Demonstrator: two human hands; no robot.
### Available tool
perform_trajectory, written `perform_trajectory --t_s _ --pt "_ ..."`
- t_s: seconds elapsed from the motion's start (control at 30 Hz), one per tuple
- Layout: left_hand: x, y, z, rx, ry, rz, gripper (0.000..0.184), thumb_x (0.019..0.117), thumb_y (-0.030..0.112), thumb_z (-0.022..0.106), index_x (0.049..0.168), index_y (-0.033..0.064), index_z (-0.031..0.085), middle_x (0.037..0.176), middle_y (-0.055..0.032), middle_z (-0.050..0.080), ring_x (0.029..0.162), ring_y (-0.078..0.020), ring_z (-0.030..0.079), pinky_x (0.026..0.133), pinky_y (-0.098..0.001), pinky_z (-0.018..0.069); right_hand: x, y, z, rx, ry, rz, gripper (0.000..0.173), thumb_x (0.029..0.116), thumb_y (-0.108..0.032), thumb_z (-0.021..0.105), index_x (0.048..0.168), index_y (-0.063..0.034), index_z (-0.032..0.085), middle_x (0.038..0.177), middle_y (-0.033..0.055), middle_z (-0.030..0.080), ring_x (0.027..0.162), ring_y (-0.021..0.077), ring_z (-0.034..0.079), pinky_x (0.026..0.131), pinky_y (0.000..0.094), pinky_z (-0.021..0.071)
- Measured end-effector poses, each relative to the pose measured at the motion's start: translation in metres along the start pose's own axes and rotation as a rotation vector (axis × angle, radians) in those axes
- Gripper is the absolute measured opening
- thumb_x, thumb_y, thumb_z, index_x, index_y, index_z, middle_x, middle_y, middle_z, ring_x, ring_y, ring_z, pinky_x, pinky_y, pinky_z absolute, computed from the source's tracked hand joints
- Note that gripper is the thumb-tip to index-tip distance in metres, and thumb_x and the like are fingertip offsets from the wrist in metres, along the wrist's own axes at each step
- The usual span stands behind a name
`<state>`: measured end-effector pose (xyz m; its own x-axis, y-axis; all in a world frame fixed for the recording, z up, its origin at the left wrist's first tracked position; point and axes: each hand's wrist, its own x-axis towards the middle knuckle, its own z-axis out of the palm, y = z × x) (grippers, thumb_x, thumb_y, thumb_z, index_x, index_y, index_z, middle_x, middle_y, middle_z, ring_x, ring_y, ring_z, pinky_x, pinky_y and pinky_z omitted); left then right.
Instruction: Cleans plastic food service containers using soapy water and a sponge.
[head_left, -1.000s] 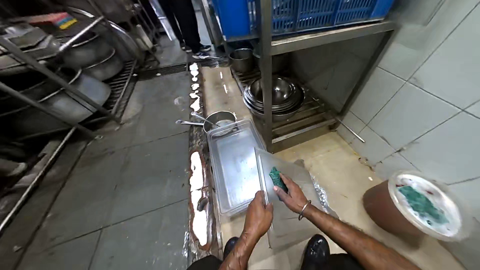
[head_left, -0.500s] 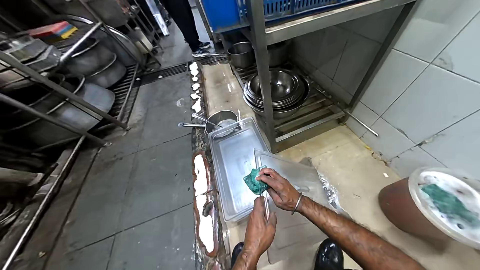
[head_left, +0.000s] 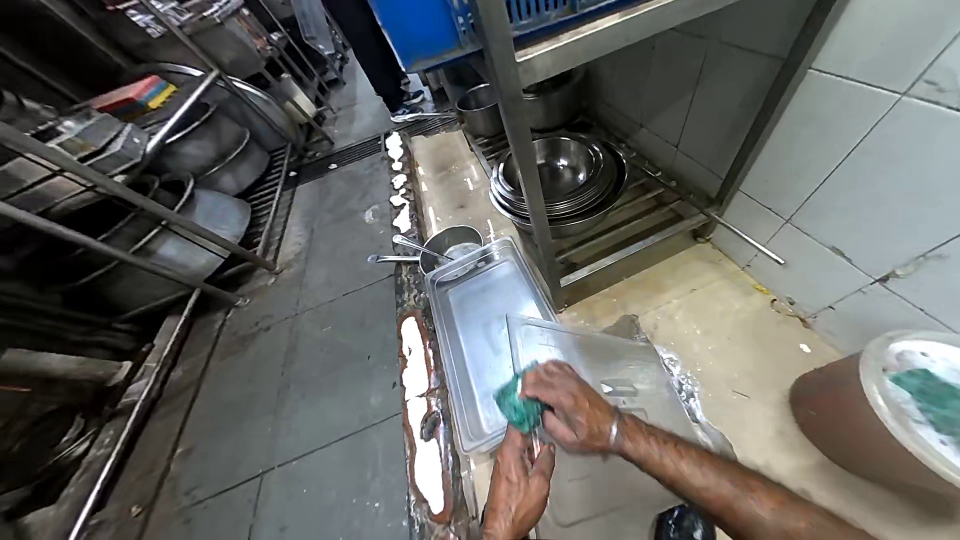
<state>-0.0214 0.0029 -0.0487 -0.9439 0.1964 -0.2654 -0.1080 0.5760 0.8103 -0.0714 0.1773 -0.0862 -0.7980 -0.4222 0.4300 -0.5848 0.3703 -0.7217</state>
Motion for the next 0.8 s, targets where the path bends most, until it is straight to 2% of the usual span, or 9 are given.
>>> perform_trajectory --t_s 0.07,0.1,0.17,0.27,0.4,0.53,0.63,0.73,0.8 --pt "-0.003 -0.001 0.002 0.008 0.052 0.07 0.041 0.0882 0.015 0.07 0.123 -0.0053 0.062 0.107 -0.0116 0.073 0.1 -0.0129 0.071 0.095 -0.0318 0.0577 -0.023 -0.017 0.003 0.021 0.013 -0.062 0.031 0.0951 -0.012 0.053 0.119 -0.0067 0.071 0.124 0.0136 0.071 0.125 0.0309 0.063 0.113 0.0537 0.0439" --pt "-0.004 -0.001 0.002 0.023 0.053 0.084 0.041 0.0886 0.015 0.07 0.123 -0.006 0.062 0.109 -0.0127 0.073 0.103 -0.0136 0.071 0.098 -0.0324 0.0567 -0.027 -0.018 0.002 -0.003 0.023 -0.079 0.031 0.0954 -0.012 0.053 0.12 -0.0083 0.071 0.125 0.0124 0.071 0.126 0.0302 0.063 0.114 0.054 0.0434" --pt "-0.002 0.001 0.0 0.032 0.016 0.071 0.041 0.0903 0.016 0.066 0.126 -0.004 0.059 0.104 -0.0103 0.071 0.094 -0.0125 0.07 0.089 -0.0314 0.0585 -0.019 -0.011 -0.003 -0.078 0.058 -0.071 0.031 0.0955 -0.01 0.054 0.122 -0.0093 0.07 0.126 0.0107 0.071 0.126 0.0292 0.063 0.112 0.0548 0.045" --pt "-0.003 0.008 -0.002 0.055 -0.062 0.034 0.044 0.0912 0.016 0.063 0.131 -0.0012 0.055 0.082 -0.005 0.061 0.066 -0.0135 0.058 0.065 -0.0333 0.0536 0.019 0.014 -0.016 -0.166 0.182 -0.01 0.029 0.0911 -0.008 0.059 0.116 -0.0061 0.074 0.121 0.0106 0.073 0.12 0.0282 0.067 0.103 0.0506 0.053" --pt "-0.009 0.006 -0.004 0.048 -0.072 0.079 0.044 0.0905 0.015 0.064 0.13 -0.0031 0.055 0.076 -0.0032 0.059 0.061 -0.012 0.056 0.06 -0.0315 0.0525 0.062 0.043 -0.022 -0.166 0.308 0.068 0.03 0.087 -0.006 0.062 0.114 -0.0032 0.074 0.119 0.0125 0.073 0.116 0.0298 0.067 0.097 0.0476 0.0562" --pt "-0.013 0.002 -0.007 0.076 -0.054 0.134 0.041 0.0905 0.012 0.064 0.126 -0.0077 0.056 0.073 -0.0025 0.057 0.058 -0.0098 0.053 0.058 -0.0287 0.0504 0.062 0.064 -0.016 -0.145 0.349 0.251 0.031 0.0887 -0.003 0.063 0.118 0.0006 0.072 0.118 0.0174 0.072 0.113 0.0339 0.068 0.098 0.0496 0.0556" --pt "-0.017 -0.003 -0.012 0.061 -0.046 0.158 0.043 0.0901 0.009 0.064 0.127 -0.0095 0.056 0.071 -0.0011 0.057 0.057 -0.0076 0.052 0.056 -0.0264 0.0498 0.014 0.108 -0.015 -0.171 0.28 0.475 0.031 0.0916 -0.005 0.063 0.121 0.0006 0.07 0.12 0.0197 0.071 0.115 0.0355 0.067 0.101 0.0522 0.0538" --pt "-0.018 -0.002 -0.013 -0.038 -0.091 0.157 0.04 0.091 0.006 0.065 0.127 -0.0075 0.054 0.071 0.0013 0.056 0.054 -0.006 0.051 0.052 -0.0242 0.0481 -0.067 0.168 -0.025 -0.187 0.152 0.836 0.037 0.0982 -0.009 0.062 0.134 0.0013 0.064 0.131 0.0248 0.066 0.122 0.041 0.064 0.107 0.0574 0.049" --pt "-0.014 0.004 -0.014 -0.125 -0.127 0.105 0.039 0.0916 0.003 0.063 0.128 -0.0057 0.052 0.071 0.0021 0.055 0.053 -0.0065 0.05 0.05 -0.0248 0.0477 -0.112 0.203 -0.03 -0.169 0.123 0.989 0.042 0.101 -0.009 0.059 0.142 0.0017 0.057 0.136 0.0273 0.062 0.127 0.0434 0.06 0.111 0.0591 0.0451"
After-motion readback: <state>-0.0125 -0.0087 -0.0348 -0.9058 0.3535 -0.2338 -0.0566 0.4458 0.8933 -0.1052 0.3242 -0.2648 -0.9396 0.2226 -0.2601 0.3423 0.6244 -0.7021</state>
